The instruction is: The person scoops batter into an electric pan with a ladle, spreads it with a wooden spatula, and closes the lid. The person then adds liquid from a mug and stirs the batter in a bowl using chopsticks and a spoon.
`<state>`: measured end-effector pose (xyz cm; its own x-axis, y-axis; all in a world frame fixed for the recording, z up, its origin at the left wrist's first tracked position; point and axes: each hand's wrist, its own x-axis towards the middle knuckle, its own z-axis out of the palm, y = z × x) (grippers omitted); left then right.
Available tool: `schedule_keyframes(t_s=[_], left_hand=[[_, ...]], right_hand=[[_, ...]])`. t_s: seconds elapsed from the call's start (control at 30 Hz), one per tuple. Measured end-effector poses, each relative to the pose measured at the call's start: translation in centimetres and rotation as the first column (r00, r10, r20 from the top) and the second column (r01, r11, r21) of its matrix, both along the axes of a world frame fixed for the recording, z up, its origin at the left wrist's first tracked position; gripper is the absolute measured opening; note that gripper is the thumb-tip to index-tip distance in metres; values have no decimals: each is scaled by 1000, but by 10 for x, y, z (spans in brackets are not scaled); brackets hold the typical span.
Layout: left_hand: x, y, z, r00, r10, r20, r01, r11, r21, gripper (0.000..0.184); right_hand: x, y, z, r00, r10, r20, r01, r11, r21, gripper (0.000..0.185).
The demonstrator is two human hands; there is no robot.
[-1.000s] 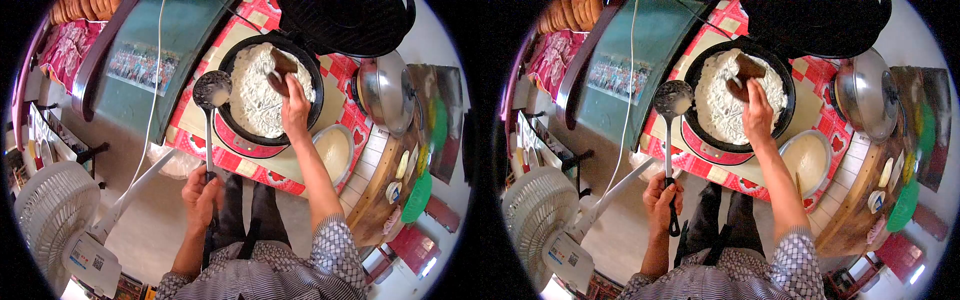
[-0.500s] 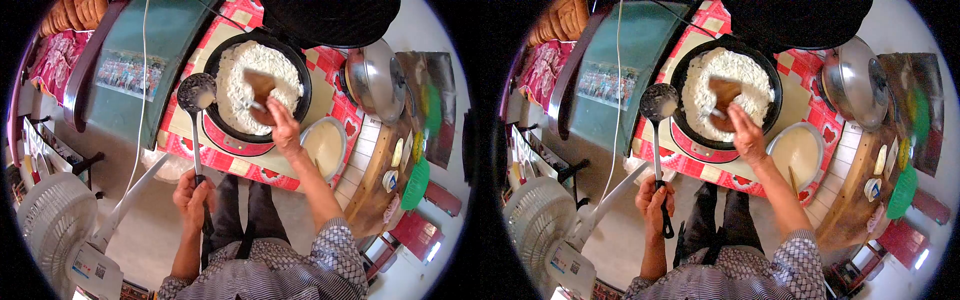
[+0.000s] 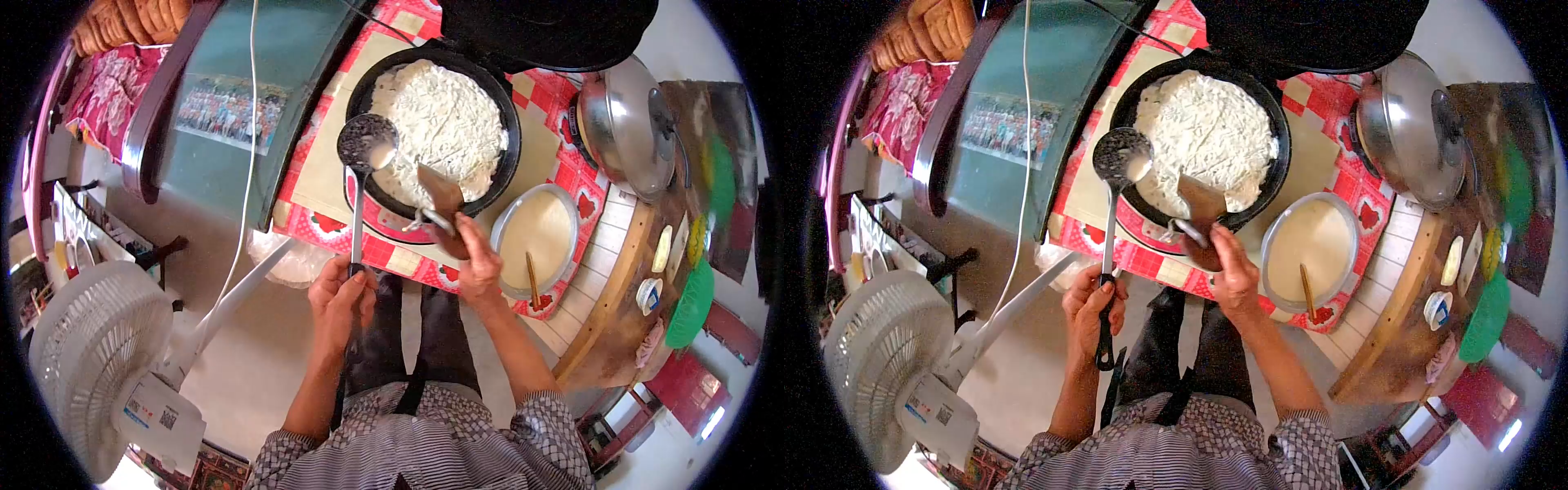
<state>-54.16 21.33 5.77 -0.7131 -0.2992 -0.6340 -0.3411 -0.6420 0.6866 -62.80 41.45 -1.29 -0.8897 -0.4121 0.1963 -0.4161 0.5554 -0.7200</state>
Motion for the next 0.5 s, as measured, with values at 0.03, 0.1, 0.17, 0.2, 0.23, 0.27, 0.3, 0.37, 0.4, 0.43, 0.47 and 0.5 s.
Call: schedule_keyframes(t_s=[0.03, 0.1, 0.17, 0.2, 0.23, 0.27, 0.3, 0.37, 0.4, 0.43, 0.47, 0.5], left_hand=[[0, 0, -1, 1000, -5, -12, 5, 1000, 6, 22], [-2, 1, -1, 999, -19, -41, 20, 999, 25, 22], [-1, 7, -1, 1000, 1, -20, 1, 998, 58, 22], [-2, 12, 0, 1000, 9, -11, -8, 997, 77, 22], [-2, 17, 2, 1000, 0, -12, 1, 997, 77, 22], [-2, 22, 3, 1000, -12, -13, 13, 997, 78, 22], [-2, 28, 5, 1000, -25, -13, 26, 997, 77, 22], [-4, 45, 12, 997, -56, -43, 59, 996, 70, 22], [-4, 54, 15, 996, -75, -57, 79, 995, 67, 22], [-4, 63, 17, 992, -106, -70, 111, 991, 68, 22], [-4, 73, 19, 987, -139, -80, 145, 987, 71, 22], [-3, 83, 21, 981, -173, -87, 179, 981, 76, 22]], right_hand=[[3, 1, 0, 975, -125, 184, 156, 974, -165, 38], [-8, 8, 16, 875, -132, 466, 349, 839, -418, 29], [-24, 12, 41, 652, -104, 751, 694, 480, -536, 30], [-32, 23, 44, 608, -51, 792, 741, 395, -543, 32], [-37, 38, 44, 557, 49, 829, 790, 277, -547, 31], [-40, 50, 42, 521, 80, 850, 826, 207, -525, 30], [-41, 61, 42, 485, 113, 867, 857, 136, -497, 30], [-38, 84, 45, 461, 138, 877, 878, 75, -473, 29], [-35, 96, 48, 448, 149, 881, 888, 43, -459, 28], [-33, 109, 53, 468, 139, 873, 878, 39, -477, 28], [-30, 124, 60, 485, 126, 865, 870, 35, -493, 28], [-25, 140, 66, 499, 111, 859, 862, 32, -505, 28]])
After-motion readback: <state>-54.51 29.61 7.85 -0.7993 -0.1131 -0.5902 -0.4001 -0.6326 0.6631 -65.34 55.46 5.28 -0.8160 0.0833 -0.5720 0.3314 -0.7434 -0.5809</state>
